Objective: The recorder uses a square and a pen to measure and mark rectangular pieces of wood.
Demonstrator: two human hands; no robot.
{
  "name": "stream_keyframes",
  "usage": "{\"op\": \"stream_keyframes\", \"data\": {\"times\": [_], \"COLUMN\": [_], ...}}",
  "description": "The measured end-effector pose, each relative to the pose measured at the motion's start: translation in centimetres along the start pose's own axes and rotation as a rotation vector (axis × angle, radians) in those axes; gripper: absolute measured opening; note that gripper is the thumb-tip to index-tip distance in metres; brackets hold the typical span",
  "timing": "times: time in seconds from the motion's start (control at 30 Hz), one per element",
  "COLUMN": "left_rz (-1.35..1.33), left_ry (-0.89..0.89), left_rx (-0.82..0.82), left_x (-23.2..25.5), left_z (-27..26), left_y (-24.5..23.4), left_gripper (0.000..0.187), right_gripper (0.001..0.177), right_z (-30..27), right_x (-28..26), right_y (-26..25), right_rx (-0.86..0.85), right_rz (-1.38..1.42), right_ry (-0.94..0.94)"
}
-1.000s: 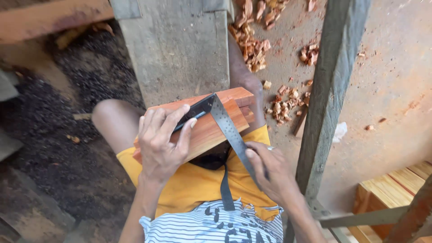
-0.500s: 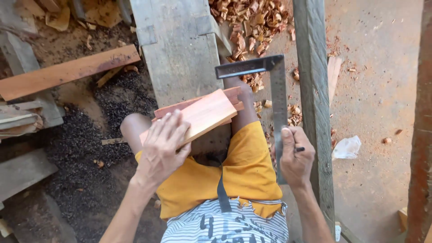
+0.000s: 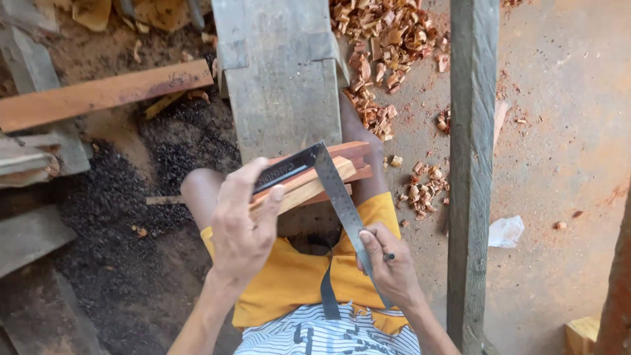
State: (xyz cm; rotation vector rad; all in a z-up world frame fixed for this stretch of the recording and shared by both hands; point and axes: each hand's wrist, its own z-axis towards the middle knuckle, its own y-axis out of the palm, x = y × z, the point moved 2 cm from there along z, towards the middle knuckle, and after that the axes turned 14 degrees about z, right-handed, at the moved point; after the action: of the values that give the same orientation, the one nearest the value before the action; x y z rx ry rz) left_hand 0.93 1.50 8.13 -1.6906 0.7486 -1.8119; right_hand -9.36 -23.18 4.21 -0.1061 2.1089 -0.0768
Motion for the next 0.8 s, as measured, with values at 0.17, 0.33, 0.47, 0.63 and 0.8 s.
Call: {"op": "stream_keyframes", "data": {"times": [0.17, 0.33, 0.47, 0.63, 0.8], "left_rz": [0.157, 0.129, 0.109, 0.058, 0.035], "left_ry": [-0.001, 0.011, -0.009, -0.030, -0.045], "left_rx": [-0.063, -0.115, -0.173, -0.194, -0.220], "left_x": [-0.1, -0.4, -0.5, -0.5, -0.8], "left_z": [0.2, 0.1, 0.3, 0.7, 0.8], "left_y": [0.9, 0.8, 0.8, 0.5, 0.5], "left_gripper": [0.029, 0.028, 0.033, 0.035, 0.033], "right_gripper": [0.024, 0.050, 0.087, 0.054, 0.028], "right_z": [-0.6, 0.5, 0.8, 3.5, 3.3], "right_x": [1.7, -1.5, -2.1, -6.9, -6.6], "right_y": [-2.2, -3.6, -4.7, -0.7, -0.5], "right_rx": [-0.015, 0.089, 0.265, 0.058, 0.015], "right_rz": [-0.035, -0.093, 0.300, -0.025, -0.146], "right_ry": [0.141, -0.223, -0.254, -0.424, -0.433]}}
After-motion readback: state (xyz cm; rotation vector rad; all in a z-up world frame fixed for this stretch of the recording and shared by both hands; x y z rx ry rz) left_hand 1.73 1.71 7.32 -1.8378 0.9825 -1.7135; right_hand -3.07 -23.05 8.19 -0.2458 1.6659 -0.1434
